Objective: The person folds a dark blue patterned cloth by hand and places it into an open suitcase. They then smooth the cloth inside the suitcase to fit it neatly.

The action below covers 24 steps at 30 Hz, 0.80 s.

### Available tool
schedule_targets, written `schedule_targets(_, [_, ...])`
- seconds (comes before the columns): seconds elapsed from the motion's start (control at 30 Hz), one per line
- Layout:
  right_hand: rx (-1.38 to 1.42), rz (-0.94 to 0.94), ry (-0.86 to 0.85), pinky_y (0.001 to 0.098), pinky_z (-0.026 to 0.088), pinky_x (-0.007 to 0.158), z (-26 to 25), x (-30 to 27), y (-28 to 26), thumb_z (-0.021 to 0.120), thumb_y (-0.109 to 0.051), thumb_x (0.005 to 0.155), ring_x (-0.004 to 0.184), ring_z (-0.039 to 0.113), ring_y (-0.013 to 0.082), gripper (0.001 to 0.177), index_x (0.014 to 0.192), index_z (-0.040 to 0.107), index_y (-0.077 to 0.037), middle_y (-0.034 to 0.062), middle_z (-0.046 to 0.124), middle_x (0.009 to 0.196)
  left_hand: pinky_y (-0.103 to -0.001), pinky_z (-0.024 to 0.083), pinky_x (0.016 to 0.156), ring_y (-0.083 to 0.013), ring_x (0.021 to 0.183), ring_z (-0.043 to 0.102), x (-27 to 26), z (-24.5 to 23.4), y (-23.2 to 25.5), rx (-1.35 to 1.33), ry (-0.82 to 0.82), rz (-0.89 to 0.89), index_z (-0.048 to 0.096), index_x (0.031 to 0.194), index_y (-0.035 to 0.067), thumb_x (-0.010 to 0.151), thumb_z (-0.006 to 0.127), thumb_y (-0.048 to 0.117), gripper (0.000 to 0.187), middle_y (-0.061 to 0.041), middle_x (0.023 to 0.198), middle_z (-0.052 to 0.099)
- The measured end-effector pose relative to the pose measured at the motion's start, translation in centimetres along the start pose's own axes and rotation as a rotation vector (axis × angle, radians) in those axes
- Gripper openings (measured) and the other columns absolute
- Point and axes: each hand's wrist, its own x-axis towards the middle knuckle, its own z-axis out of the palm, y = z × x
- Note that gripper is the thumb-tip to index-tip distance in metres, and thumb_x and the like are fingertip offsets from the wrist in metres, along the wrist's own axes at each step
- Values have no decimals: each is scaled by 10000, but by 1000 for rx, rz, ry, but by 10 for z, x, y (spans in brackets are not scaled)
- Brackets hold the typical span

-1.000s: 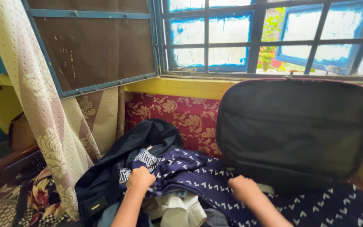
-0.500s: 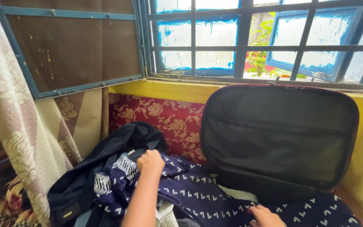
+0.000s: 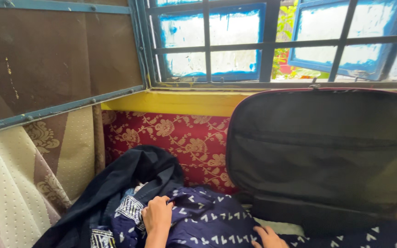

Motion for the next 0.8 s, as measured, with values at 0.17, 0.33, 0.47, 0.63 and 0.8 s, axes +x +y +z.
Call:
schedule_targets(0.17, [-15,-95,4,488,469,1092,30,14,-38,687,-741,800,1402,480,204,843,1528,398,-431,8,280,1640,-466,558,789,-386,877,706,14,-20,-6,-208,189,-192,797,1040,194,921,636,374,269,-92,970,753])
schedule_targets(0.33, [-111,-11,-167,710,274,1159,49,5,-46,531,-754,923,1497,356,186,721,1560,323,-489,3,202,1683,-443,566,810,-319,927,725,22,-25,-25,-67,218,-264,782,1049,179,974,604,396,290,-52,1036,747])
schedule_targets(0.47, [-145,66,-160,632,300,1185,33,-15,-58,563,-763,866,1526,324,153,804,1560,289,-464,-52,208,1676,-421,556,858,-297,980,716,16,-19,-36,-56,193,-206,750,1122,169,928,663,392,308,-53,1092,727])
schedule_targets(0.63, [262,-269,81,398,440,1115,-32,-40,-94,648,-577,923,1395,474,270,624,1431,536,-232,74,435,1535,-413,537,862,-302,1049,654,0,-40,-30,-84,365,125,695,1127,78,849,725,318,368,-93,1124,683])
schedule_targets(0.8, [435,-389,-22,335,534,985,-91,-86,-144,699,-474,910,1176,661,200,458,1279,695,-203,42,629,1224,-414,487,858,-256,988,632,-26,-45,-38,-42,183,677,712,953,112,851,715,283,199,-34,996,689])
